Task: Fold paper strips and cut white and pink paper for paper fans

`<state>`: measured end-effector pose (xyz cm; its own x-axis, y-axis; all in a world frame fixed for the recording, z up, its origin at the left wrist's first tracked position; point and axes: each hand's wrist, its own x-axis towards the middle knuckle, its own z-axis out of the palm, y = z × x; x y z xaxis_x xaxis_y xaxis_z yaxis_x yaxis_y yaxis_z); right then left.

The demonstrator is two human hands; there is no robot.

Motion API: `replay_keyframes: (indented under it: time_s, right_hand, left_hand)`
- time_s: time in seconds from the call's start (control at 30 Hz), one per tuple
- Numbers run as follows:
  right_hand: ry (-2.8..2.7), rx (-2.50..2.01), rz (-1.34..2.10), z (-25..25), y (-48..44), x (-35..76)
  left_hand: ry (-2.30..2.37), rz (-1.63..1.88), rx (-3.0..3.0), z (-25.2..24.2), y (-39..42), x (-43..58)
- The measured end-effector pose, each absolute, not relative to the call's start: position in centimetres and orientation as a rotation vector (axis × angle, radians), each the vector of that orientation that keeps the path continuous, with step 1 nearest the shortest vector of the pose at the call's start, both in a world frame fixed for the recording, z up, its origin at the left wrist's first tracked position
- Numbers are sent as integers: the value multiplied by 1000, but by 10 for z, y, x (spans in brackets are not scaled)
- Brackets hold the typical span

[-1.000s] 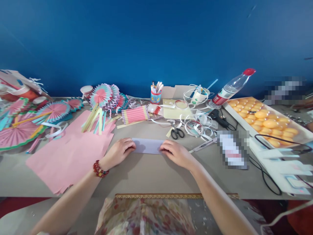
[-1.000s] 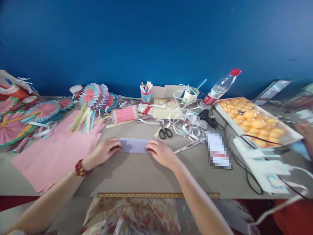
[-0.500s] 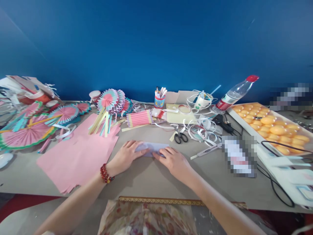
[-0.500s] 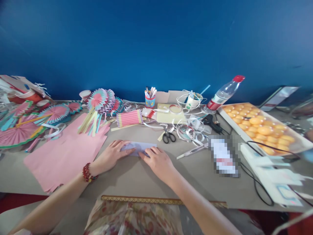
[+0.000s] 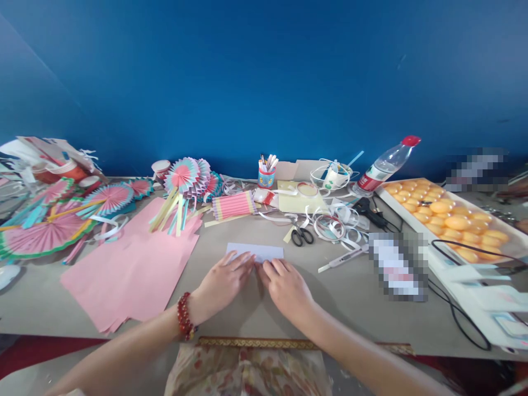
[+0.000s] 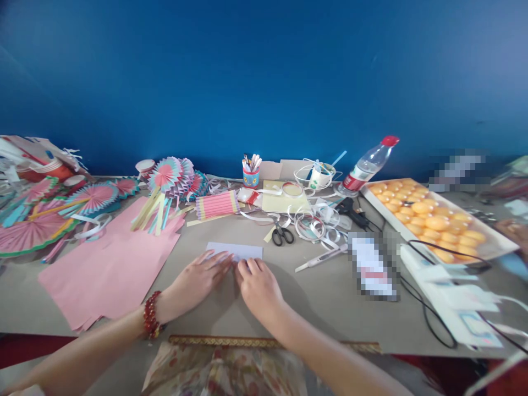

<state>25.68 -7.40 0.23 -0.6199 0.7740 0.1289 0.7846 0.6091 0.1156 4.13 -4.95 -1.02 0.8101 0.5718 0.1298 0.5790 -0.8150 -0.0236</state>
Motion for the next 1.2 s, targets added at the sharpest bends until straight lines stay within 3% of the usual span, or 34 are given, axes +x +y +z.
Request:
replay_keyframes:
  time_s: [0.77, 1.2]
  right_hand:
    - [-2310, -1510, -34, -11, -103, 303]
    - [-2587, -1342, -10, 16, -52, 269]
  left_hand:
    - [-1221, -173, -2887, -12, -80, -17]
    - [-1281, -259, -2902, -12, -82, -17]
